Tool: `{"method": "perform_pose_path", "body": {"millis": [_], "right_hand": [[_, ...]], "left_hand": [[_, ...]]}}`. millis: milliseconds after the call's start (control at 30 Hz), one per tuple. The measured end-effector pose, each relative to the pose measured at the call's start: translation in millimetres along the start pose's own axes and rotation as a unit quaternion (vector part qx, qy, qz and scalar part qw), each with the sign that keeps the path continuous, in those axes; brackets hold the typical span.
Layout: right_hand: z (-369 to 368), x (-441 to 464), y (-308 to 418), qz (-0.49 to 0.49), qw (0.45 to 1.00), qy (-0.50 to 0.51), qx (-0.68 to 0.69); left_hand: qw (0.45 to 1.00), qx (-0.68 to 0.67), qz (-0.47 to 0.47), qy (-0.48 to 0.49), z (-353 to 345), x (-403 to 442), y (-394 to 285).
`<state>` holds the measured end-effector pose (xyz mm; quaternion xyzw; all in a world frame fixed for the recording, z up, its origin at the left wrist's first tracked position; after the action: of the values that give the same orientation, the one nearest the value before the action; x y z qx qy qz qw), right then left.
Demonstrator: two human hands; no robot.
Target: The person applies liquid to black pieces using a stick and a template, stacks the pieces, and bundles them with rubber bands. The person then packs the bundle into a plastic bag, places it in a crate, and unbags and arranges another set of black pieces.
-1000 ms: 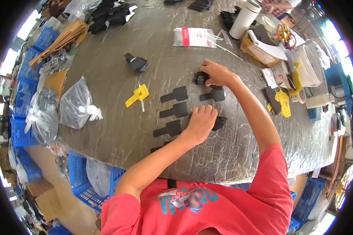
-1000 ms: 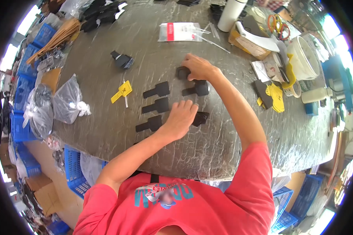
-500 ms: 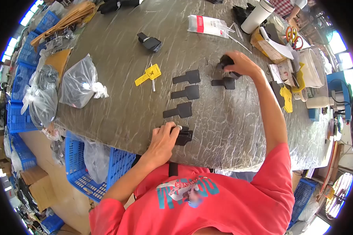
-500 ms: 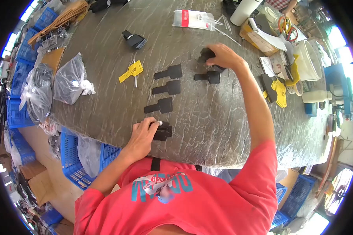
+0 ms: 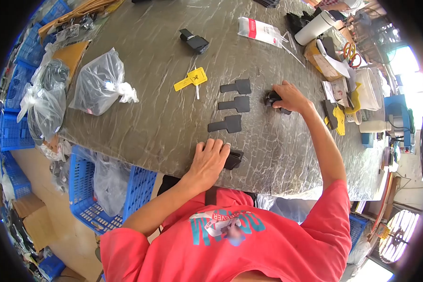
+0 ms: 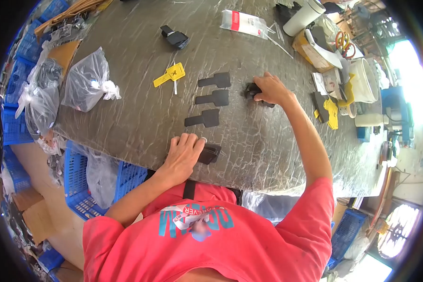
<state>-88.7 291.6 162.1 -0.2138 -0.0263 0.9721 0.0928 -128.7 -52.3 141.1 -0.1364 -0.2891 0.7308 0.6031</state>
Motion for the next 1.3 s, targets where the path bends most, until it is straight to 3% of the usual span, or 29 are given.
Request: {"method": "perform_pose_path", "body": {"millis": [100, 200, 300, 400, 500, 600, 900, 1100, 1200, 1233, 1300], "right_hand": [[19, 0, 30, 0.002, 0.994, -0.016, 0.104], [30, 18, 75, 0.119, 0.97, -0.036, 0.209], [17, 38, 104, 0.121, 0.979, -0.062, 0.15], [28, 38, 108, 0.1, 0.987, 0.004, 0.125], [27, 44, 103, 0.135, 0.983, -0.046, 0.119], [32, 64, 88, 0.163, 0.967, -0.175, 0.084], [22, 71, 70, 0.039, 0.985, -0.101, 0.135], [30, 33, 117, 0.086, 0.981, -0.064, 0.164], [27, 10, 121, 0.034, 0.941, 0.003, 0.336], [25, 0, 118, 0.087, 0.93, -0.033, 0.356], [18, -23, 121, 0.054, 0.885, -0.048, 0.459]], "left_hand": [[1.0, 0.02, -0.003, 0.024, 3, 3, 2], [0.999, 0.013, -0.023, 0.023, 3, 2, 2], [0.998, -0.033, -0.035, 0.029, 0, -1, 2], [0.996, -0.05, -0.067, -0.023, 4, 10, 9], [0.997, 0.001, -0.051, -0.052, 3, 38, 26], [1.0, 0.005, -0.006, -0.018, 4, 51, 40], [0.998, -0.009, -0.056, -0.041, 3, 47, 38], [0.984, 0.011, -0.116, -0.136, -4, 60, 35], [0.98, -0.002, -0.1, -0.172, -8, 61, 39], [0.981, -0.008, -0.092, -0.172, -9, 58, 41], [0.984, -0.013, -0.071, -0.164, -13, 53, 43]]}}
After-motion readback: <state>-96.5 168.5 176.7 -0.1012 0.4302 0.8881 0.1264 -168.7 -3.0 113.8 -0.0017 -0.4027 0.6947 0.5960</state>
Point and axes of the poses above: each hand's wrist, its own x-axis towards the middle knuckle, its own z-axis out of the back of the hand, y = z × x, the point moved 2 cm from there along x, towards the middle knuckle, and after that the axes turned 9 degrees about -x, right-handed, at the moved point
